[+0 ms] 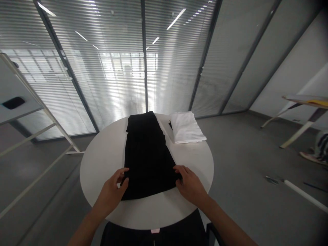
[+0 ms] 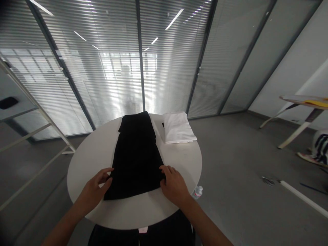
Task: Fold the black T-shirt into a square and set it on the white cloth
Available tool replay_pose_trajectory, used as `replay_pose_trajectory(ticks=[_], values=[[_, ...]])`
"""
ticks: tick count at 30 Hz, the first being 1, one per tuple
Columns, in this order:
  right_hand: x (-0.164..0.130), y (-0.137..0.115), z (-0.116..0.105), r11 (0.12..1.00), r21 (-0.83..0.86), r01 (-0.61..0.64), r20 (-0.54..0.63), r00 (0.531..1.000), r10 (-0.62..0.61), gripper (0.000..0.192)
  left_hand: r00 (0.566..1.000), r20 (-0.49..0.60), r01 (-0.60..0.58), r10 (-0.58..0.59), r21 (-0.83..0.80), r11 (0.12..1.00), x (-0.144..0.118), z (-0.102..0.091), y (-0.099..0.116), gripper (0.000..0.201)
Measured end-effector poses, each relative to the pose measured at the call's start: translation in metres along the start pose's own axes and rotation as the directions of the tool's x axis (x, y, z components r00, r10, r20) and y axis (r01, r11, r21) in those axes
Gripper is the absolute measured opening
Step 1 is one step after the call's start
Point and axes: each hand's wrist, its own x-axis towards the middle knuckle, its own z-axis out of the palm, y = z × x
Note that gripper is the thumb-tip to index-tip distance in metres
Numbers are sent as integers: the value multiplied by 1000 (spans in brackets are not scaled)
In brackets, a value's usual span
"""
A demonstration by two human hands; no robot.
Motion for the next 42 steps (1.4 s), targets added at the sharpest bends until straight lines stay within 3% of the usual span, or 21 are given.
replay_pose_trajectory(ticks=[7, 12, 15, 17, 19, 22, 27, 31, 35, 38, 42], values=[[-11, 10, 5, 982, -3, 191, 14, 981, -191, 31, 1000, 10, -5, 2, 330, 944, -23, 6, -16, 26], [-19, 15, 2, 973, 92, 213, -22, 977, -212, 24, 995, 59, -97, 81, 359, 928, -26, 9, -15, 31], [-19, 12, -6, 974, 115, 194, 24, 980, -198, 23, 984, -5, -165, 177, 336, 927, -23, 7, -13, 21], [-19, 10, -12, 975, 125, 183, 88, 977, -195, 27, 945, -89, -272, 315, 321, 907, -22, 5, -15, 16], [-20, 10, -17, 975, 132, 177, 151, 969, -196, 39, 879, -117, -410, 462, 310, 858, -24, 3, -20, 14], [-23, 11, -21, 970, 136, 200, 223, 948, -227, 53, 834, -5, -526, 551, 295, 798, -32, 4, -32, 19], [-30, 11, -24, 959, 187, 215, 264, 929, -260, 34, 881, 195, -470, 431, 273, 839, -48, 5, -46, 23], [-30, 1, -32, 953, 220, 210, 289, 919, -270, 33, 907, 255, -392, 336, 215, 894, -52, -1, -41, 19], [-27, -7, -35, 975, 175, 135, 256, 950, -178, 30, 926, 305, -272, 221, 135, 953, -49, -13, -30, 13], [-28, -5, -28, 992, 107, 62, 259, 962, -88, 44, 951, 293, -137, 100, 109, 984, -37, -21, -26, 19], [-25, -1, -22, 990, 141, -15, 333, 942, -33, 47, 987, 146, 37, -63, 175, 984, -3, -19, -23, 38]])
